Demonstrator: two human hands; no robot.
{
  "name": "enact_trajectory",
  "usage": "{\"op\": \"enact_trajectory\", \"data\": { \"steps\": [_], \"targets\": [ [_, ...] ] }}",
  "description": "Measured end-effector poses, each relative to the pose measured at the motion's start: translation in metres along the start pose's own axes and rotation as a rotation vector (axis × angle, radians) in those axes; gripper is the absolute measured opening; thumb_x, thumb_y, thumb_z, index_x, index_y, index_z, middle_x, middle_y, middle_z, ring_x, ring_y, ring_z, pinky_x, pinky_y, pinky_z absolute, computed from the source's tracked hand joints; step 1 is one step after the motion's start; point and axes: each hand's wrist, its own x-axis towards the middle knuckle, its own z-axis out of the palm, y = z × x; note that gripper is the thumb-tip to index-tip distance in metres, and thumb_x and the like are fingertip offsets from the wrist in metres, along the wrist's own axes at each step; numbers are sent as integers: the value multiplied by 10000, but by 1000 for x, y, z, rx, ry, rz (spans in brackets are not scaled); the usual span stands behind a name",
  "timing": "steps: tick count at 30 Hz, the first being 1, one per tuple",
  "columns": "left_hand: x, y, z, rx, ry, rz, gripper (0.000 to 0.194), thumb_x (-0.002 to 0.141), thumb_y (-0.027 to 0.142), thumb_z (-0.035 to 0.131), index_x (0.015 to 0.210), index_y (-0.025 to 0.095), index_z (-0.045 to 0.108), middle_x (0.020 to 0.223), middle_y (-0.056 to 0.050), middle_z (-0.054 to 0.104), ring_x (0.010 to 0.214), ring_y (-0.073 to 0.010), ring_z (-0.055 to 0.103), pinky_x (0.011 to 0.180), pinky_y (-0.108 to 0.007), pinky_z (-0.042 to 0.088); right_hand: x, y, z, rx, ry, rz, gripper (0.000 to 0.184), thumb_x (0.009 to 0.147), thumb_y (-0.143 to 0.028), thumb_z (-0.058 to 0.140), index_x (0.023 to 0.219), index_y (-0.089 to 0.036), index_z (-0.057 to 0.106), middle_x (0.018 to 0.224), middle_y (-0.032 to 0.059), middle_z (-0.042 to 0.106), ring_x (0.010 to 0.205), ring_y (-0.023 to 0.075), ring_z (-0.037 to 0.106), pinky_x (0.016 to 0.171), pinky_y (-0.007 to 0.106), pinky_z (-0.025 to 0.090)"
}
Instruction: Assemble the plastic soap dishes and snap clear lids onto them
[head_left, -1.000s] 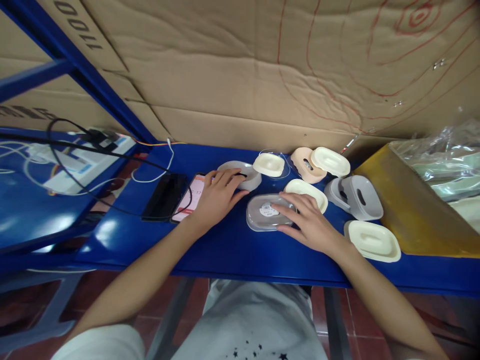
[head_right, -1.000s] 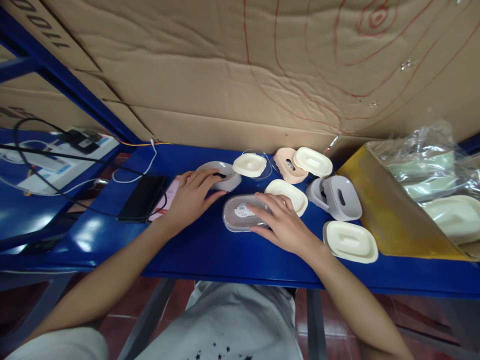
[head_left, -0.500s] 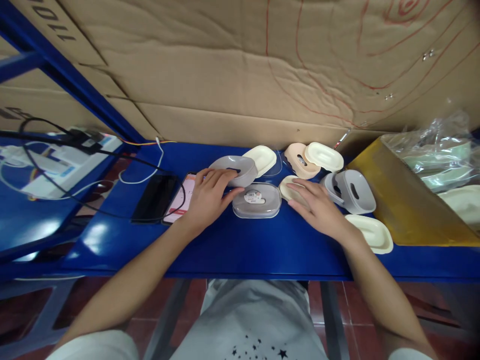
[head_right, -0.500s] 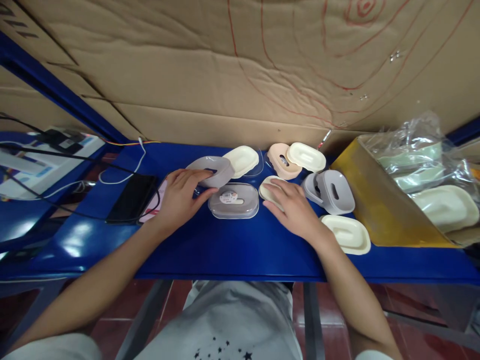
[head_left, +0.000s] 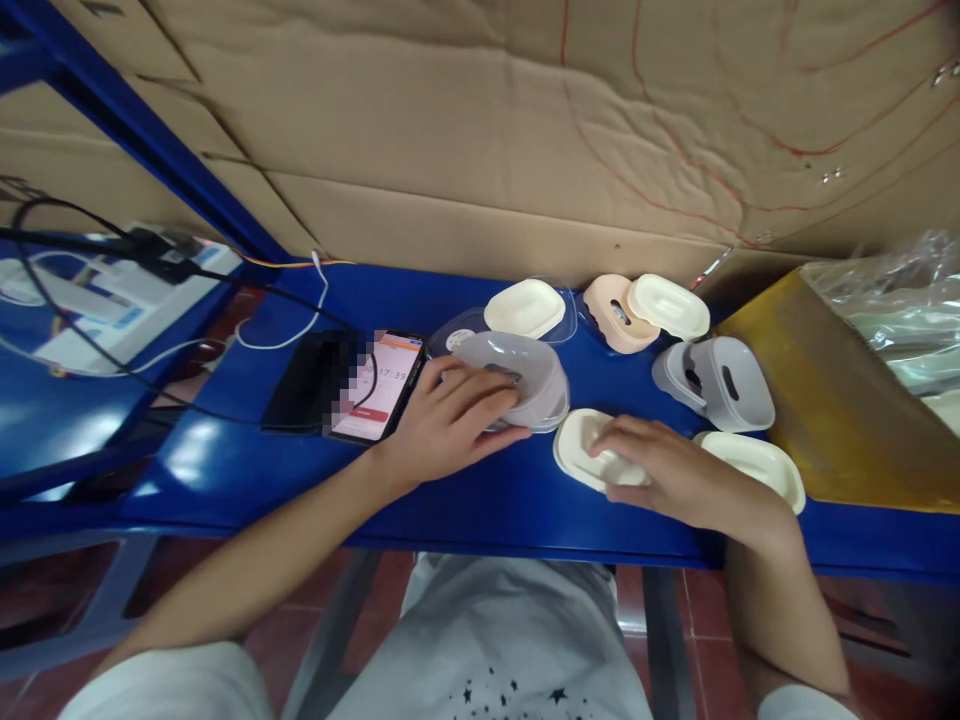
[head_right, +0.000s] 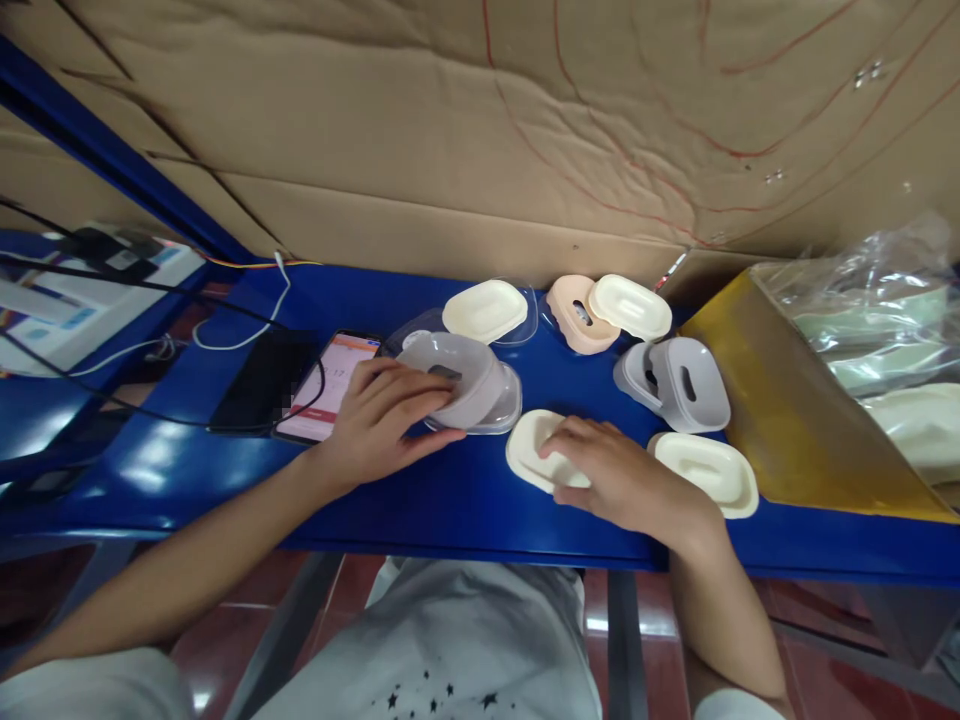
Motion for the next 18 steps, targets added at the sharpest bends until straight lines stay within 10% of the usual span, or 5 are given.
{"op": "enact_trajectory", "data": {
  "steps": [18],
  "targets": [
    [12, 8, 22, 65, -180, 1, 371, 1139, 402, 580, 1482, 275, 643, 1457, -132, 706, 1320, -325, 662, 1229, -563, 332, 27, -22, 13, 98, 78, -200, 336, 1054, -328, 717, 1384, -285, 671, 1430, 71, 735, 1356, 262, 669, 1139, 482, 548]
  ]
}}
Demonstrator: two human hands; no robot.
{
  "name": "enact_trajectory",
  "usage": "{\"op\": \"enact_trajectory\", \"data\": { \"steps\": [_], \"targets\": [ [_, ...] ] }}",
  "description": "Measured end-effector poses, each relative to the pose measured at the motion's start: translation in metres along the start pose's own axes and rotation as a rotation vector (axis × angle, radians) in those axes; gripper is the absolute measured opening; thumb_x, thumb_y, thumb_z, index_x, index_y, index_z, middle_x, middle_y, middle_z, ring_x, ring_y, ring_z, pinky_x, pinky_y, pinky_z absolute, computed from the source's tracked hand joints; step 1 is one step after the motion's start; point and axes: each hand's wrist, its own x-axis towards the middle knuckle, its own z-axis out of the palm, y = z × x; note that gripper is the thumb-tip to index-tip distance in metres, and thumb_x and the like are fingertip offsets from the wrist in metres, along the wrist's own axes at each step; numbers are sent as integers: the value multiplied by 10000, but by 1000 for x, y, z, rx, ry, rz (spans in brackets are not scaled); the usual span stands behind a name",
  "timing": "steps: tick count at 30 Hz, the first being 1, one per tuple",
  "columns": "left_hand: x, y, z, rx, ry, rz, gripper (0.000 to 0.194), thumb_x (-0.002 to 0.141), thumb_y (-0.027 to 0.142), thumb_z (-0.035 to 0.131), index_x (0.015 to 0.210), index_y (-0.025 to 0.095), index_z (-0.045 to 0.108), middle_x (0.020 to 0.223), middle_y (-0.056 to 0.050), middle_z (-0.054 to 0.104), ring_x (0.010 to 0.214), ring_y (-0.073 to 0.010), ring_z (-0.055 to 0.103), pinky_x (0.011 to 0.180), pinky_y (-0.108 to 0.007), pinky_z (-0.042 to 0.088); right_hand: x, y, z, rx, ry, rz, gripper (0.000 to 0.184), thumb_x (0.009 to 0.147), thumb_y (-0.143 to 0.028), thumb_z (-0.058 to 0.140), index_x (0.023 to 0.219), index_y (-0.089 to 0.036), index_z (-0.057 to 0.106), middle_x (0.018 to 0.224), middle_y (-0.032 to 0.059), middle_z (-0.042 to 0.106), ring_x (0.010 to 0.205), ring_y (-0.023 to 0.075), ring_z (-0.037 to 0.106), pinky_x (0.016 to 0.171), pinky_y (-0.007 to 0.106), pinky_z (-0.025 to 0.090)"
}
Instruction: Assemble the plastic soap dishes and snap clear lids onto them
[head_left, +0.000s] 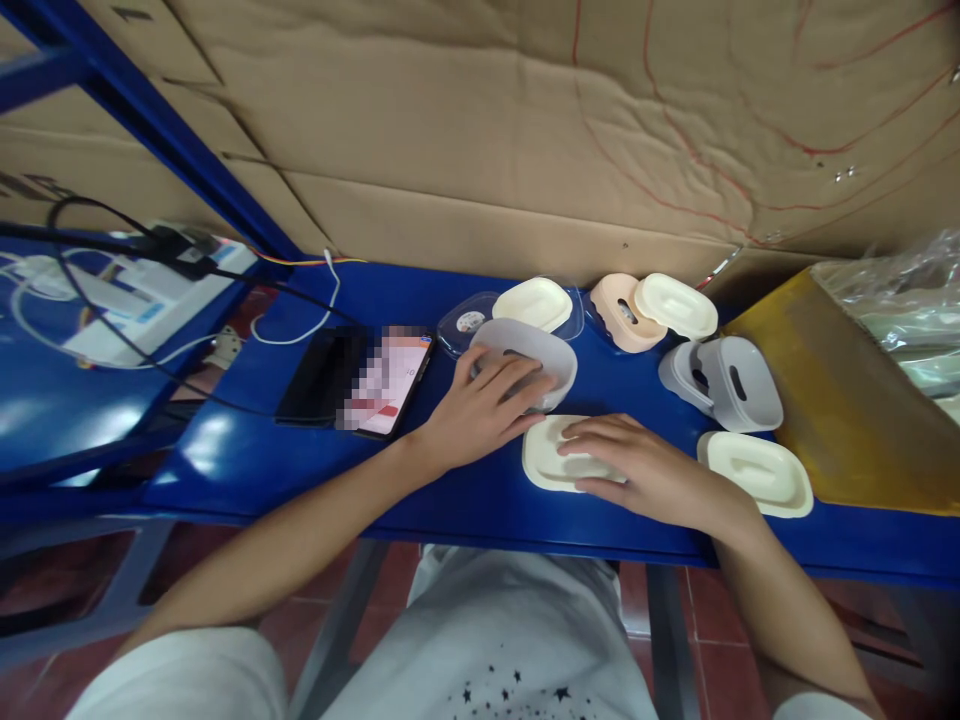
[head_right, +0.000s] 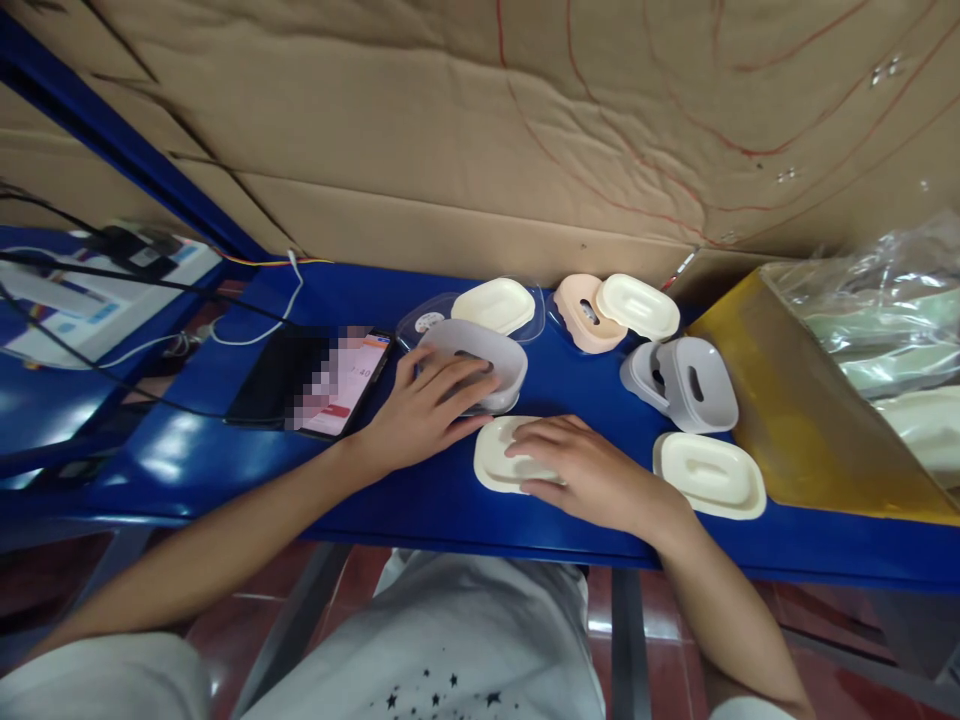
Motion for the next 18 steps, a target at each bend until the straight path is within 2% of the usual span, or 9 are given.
{"op": "enact_trajectory", "data": {
  "steps": [2, 4, 6, 8, 11, 14, 16, 18],
  "targets": [
    [-1, -1, -3, -2, 44, 10, 424, 1126, 390, 608, 1536, 281, 596, 1529, -149, 658, 1385, -335, 632, 1260, -580, 297, 1, 1, -3, -9, 15, 3, 298, 1089, -368, 663, 1374, -283, 672, 1387, 74, 750, 1298, 260, 695, 1108, 486, 549],
    [-4, -2, -7, 3, 125, 64, 398, 1101, 355, 655, 1486, 259, 625, 1474, -152, 690, 1332, -326, 661, 1216, -546, 366, 1, 2, -5, -30, 21, 9, 275, 1112, -382, 619, 1360, -276, 672, 1348, 75, 759, 1276, 262, 700, 1099, 492, 536],
    [-7, -1, -12, -5, 204, 172, 250, 1077, 307, 681, 1311, 222, 701, 1261, -115, 772, 1122, -270, 725, 1059, -440, 489, 0, 5, -8, -65, 30, 38, 258, 1122, -383, 593, 1338, -265, 672, 1322, 78, 761, 1284, 270, 692, 1099, 498, 523],
    [-10, 4, -17, -21, 249, 302, 86, 1063, 273, 679, 1095, 207, 723, 1021, -54, 778, 896, -206, 713, 869, -351, 523, -2, 8, -11, -109, 44, 88, 251, 1127, -394, 578, 1317, -259, 670, 1301, 83, 762, 1280, 284, 693, 1085, 507, 525],
    [-12, 13, -21, -53, 244, 420, 154, 1065, 315, 664, 966, 202, 698, 885, -17, 732, 783, -175, 673, 765, -327, 508, -5, 10, -14, -163, 71, 157, 286, 1125, -424, 569, 1350, -271, 657, 1329, 95, 754, 1267, 305, 704, 1070, 524, 542],
    [-12, 17, -21, -101, 242, 401, 164, 1069, 352, 657, 1052, 194, 699, 942, -34, 744, 847, -188, 693, 806, -343, 516, -2, 10, -12, -225, 213, 183, 432, 1111, -449, 587, 1510, -284, 570, 1525, 137, 650, 1416, 342, 625, 1153, 561, 514],
    [-12, 14, -21, -119, 278, 317, 157, 1043, 330, 688, 1134, 203, 683, 1020, -54, 756, 924, -211, 710, 872, -369, 520, 3, 9, -8, -243, 338, 174, 570, 1086, -479, 628, 1604, -294, 478, 1661, 162, 517, 1544, 371, 506, 1221, 593, 466],
    [-12, 6, -21, -142, 316, 194, 252, 998, 322, 736, 1221, 236, 656, 1119, -71, 754, 1022, -245, 717, 941, -406, 519, 10, 10, -3, -220, 410, 150, 700, 1053, -517, 674, 1661, -314, 396, 1745, 169, 393, 1627, 390, 389, 1270, 619, 415]
  ]
}}
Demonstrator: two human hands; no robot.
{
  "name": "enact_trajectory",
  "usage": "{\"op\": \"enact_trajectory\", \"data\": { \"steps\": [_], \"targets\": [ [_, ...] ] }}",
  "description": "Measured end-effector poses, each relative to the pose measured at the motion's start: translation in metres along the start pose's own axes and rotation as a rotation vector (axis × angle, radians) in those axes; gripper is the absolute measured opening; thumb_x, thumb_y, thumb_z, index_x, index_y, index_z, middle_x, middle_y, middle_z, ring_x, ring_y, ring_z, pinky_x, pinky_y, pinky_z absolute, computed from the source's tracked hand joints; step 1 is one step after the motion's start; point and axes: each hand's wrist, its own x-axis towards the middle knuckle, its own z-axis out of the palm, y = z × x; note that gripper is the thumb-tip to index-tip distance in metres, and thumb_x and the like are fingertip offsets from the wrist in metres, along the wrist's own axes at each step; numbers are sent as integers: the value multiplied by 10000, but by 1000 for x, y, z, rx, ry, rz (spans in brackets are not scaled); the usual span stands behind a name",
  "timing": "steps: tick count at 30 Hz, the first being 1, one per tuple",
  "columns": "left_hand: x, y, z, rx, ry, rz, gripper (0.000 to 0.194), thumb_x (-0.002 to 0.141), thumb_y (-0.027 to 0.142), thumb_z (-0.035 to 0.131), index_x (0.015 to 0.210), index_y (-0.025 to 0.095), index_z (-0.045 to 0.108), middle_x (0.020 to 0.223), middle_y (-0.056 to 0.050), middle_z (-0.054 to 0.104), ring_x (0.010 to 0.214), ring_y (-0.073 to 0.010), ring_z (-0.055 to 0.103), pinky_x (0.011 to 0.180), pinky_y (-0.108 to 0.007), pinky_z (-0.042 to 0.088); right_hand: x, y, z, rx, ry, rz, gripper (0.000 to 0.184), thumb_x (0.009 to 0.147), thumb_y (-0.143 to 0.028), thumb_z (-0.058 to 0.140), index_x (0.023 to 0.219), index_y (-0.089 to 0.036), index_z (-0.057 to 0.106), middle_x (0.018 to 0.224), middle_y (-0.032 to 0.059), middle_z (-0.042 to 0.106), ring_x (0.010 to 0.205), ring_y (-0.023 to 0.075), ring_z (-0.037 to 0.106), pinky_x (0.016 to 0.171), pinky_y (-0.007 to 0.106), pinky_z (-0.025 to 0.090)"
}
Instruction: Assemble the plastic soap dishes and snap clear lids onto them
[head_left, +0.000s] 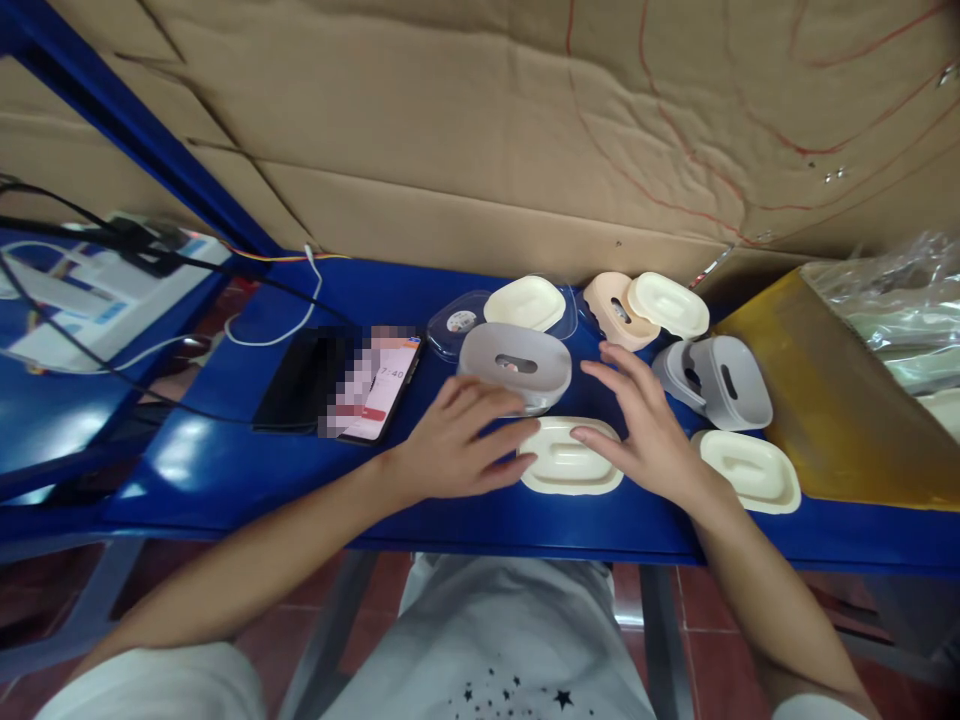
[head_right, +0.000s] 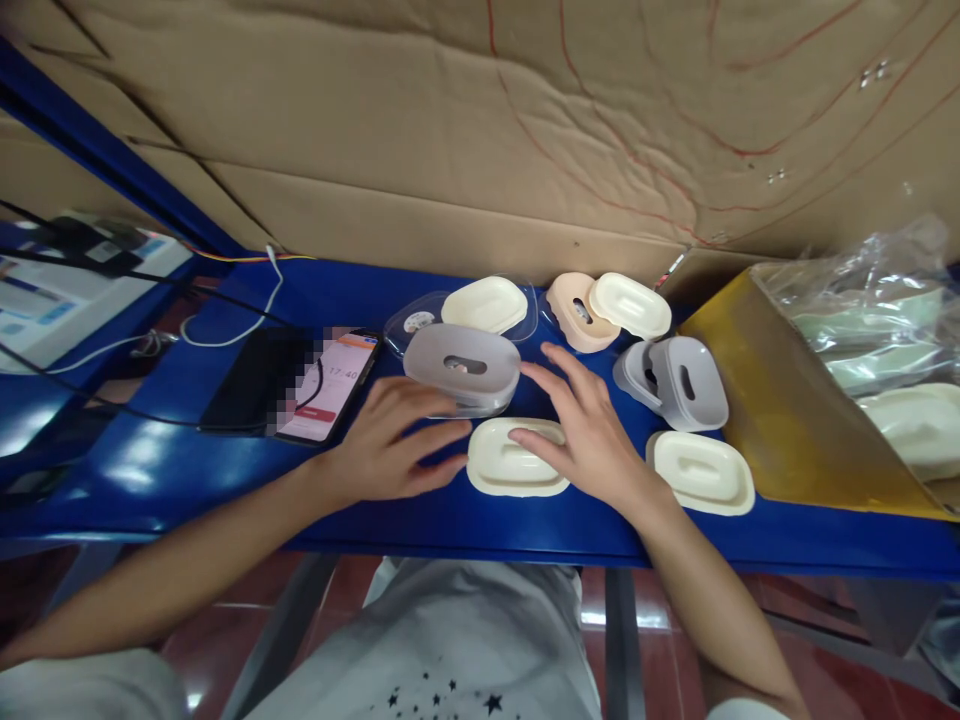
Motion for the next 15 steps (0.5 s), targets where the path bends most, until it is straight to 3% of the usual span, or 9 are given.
{"op": "enact_trajectory", "data": {
  "steps": [3, 5, 8, 12, 15],
  "targets": [
    [-2, -14, -5, -34, 10, -225, 499, 952, 409, 790, 1388, 287, 580, 1392, -128, 678, 1288, -330, 661, 1090, -498, 488, 9, -1, 15, 62, 9, -12, 828, 1024, -559, 701, 1713, -336, 300, 1818, 166, 239, 1684, 403, 268, 1314, 649, 343],
    [-2, -22, -7, -81, -51, -388, 712, 948, 501, 792, 1538, 271, 466, 1623, -195, 512, 1501, -399, 514, 1202, -581, 413, 15, -1, 25, 98, 8, -7, 874, 1015, -582, 704, 1729, -332, 265, 1838, 173, 184, 1696, 411, 231, 1319, 666, 319],
    [-2, -30, -6, -170, -176, -557, 910, 957, 553, 776, 1662, 229, 301, 1733, -237, 376, 1607, -437, 382, 1271, -658, 320, 22, 2, 37, 178, 8, 2, 885, 1007, -588, 715, 1725, -317, 275, 1817, 192, 261, 1690, 401, 258, 1305, 671, 343],
    [-2, -32, -4, -191, -190, -549, 806, 971, 438, 785, 1633, 260, 363, 1635, -171, 538, 1530, -386, 504, 1295, -622, 318, 27, 5, 40, 274, 55, 14, 663, 1041, -462, 701, 1632, -319, 436, 1699, 174, 478, 1617, 346, 429, 1287, 612, 415],
    [1, -27, -6, -201, -155, -440, 719, 1000, 355, 772, 1610, 269, 403, 1638, -159, 533, 1535, -350, 501, 1280, -552, 386, 24, 4, 27, 280, 100, -14, 614, 1024, -409, 735, 1581, -325, 492, 1674, 161, 502, 1586, 334, 475, 1283, 590, 438]
  ]
}}
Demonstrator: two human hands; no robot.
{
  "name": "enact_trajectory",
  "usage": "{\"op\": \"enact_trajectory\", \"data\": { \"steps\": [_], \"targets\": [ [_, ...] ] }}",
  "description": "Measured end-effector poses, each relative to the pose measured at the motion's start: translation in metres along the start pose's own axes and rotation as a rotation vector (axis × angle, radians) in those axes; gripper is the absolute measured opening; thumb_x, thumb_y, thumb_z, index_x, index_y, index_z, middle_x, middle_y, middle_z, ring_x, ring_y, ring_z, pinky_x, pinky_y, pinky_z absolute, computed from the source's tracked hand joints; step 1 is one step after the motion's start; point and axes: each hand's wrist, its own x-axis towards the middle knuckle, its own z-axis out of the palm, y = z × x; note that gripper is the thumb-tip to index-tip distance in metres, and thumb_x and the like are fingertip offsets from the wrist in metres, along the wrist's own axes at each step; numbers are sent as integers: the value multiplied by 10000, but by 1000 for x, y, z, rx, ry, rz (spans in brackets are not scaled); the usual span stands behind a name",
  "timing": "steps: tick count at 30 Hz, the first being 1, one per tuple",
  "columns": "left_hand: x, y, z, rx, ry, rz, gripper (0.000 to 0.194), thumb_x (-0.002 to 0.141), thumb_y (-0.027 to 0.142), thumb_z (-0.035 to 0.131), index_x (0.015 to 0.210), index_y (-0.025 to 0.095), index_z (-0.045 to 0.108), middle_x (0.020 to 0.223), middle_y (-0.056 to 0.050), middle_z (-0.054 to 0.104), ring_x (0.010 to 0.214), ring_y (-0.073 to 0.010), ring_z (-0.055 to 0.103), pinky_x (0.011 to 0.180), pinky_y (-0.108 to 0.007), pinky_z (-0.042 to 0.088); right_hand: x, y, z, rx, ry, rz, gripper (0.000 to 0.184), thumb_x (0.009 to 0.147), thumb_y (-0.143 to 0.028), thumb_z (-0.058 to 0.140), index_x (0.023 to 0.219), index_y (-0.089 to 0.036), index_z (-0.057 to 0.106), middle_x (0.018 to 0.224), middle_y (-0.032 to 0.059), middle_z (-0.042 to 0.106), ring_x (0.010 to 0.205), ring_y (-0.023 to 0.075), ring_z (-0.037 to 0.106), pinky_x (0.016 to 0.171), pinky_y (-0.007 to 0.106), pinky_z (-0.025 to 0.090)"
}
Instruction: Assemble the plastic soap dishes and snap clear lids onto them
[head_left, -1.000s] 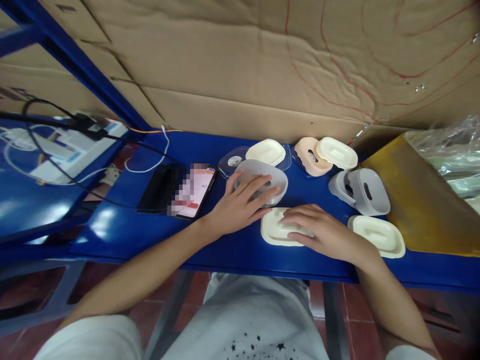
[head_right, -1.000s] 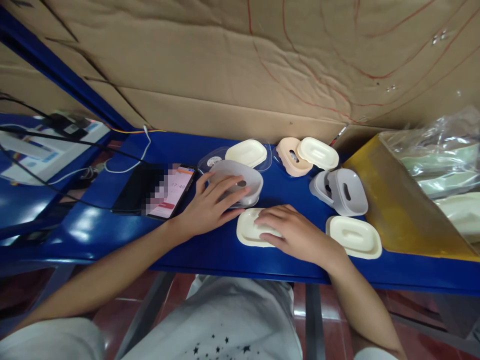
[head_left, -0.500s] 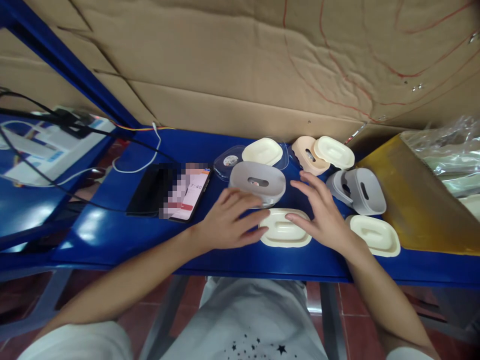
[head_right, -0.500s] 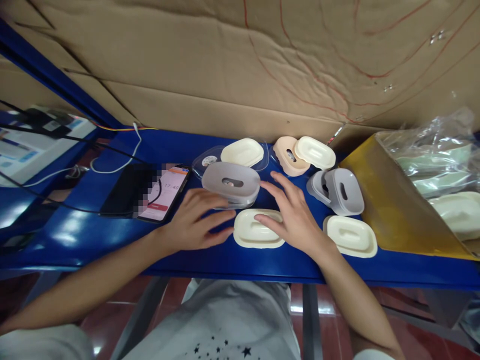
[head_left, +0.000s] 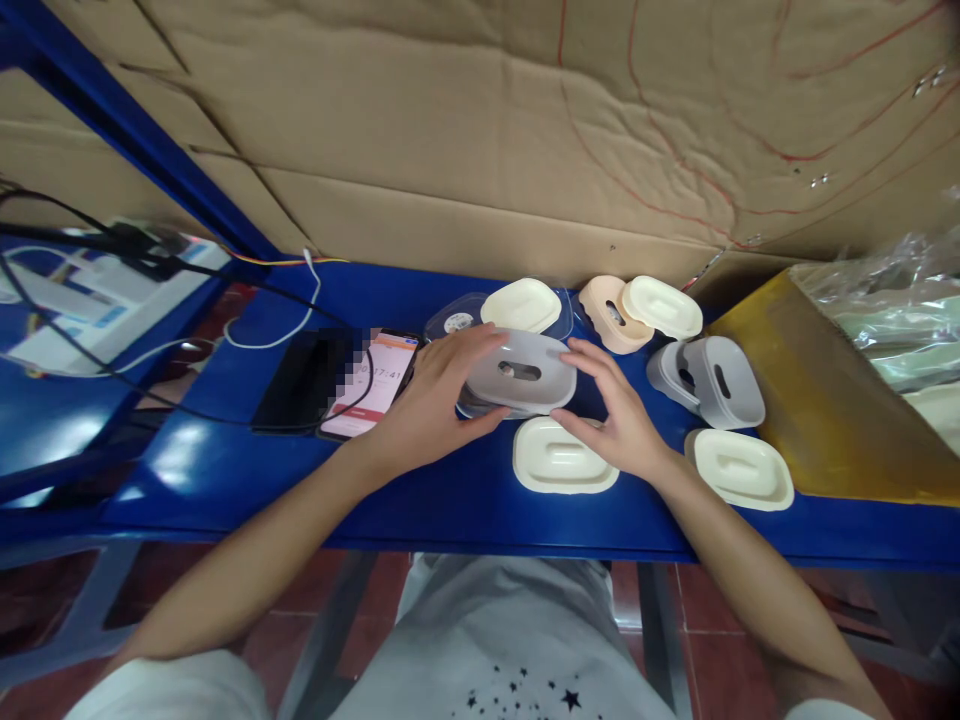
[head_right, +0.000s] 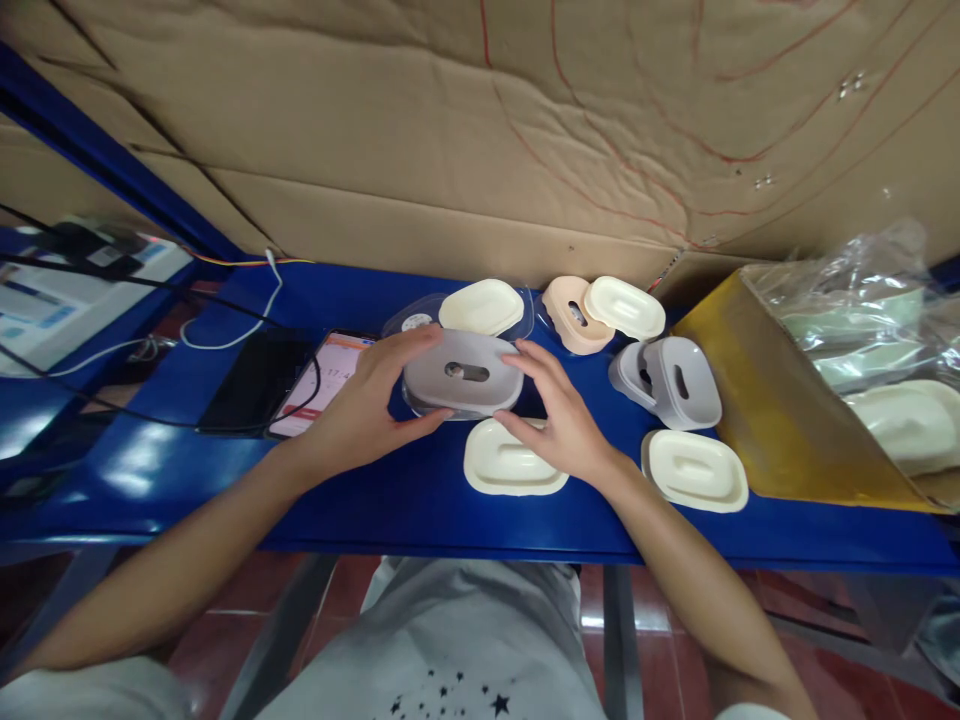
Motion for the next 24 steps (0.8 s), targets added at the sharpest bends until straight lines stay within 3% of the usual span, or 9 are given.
{"op": "enact_trajectory", "data": {
  "steps": [6, 10, 13, 18, 24],
  "targets": [
    [-10, 30, 3, 61, -14, 175, 611, 1024, 437, 775, 1539, 256, 500, 1595, -175, 546, 1456, -350, 541, 1206, -537, 475, -44, -16, -37, -65, -140, -23, 563, 1003, -302, 760, 1530, -323, 563, 1708, 126, 471, 1584, 322, 481, 1261, 523, 490],
    [-25, 49, 18, 176, -107, 261, 534, 1017, 519, 761, 1419, 208, 597, 1520, -164, 626, 1340, -376, 583, 1099, -542, 539, -85, -17, -41, -118, -210, -20, 415, 1008, -220, 735, 1410, -305, 675, 1699, 111, 483, 1556, 312, 510, 1225, 503, 526],
    [-32, 55, 28, 238, -143, 274, 450, 1011, 463, 770, 1351, 197, 642, 1477, -146, 656, 1322, -379, 584, 1067, -526, 562, -98, -14, -36, -147, -184, -19, 377, 1010, -188, 715, 1374, -289, 704, 1689, 118, 497, 1535, 318, 532, 1212, 517, 538],
    [-30, 53, 38, 168, -147, 204, 523, 990, 508, 789, 1362, 176, 632, 1453, -173, 640, 1267, -363, 625, 1067, -522, 585, -102, -11, -34, -155, -147, 19, 425, 1003, -185, 710, 1409, -307, 678, 1682, 125, 504, 1526, 346, 545, 1195, 557, 553],
    [-28, 52, 42, 97, -245, 247, 487, 1000, 483, 790, 1359, 193, 634, 1474, -178, 621, 1322, -362, 613, 1077, -527, 579, -123, -11, -39, -203, -73, 76, 436, 997, -223, 710, 1413, -350, 673, 1643, 113, 539, 1468, 385, 597, 1143, 606, 587]
  ]
}}
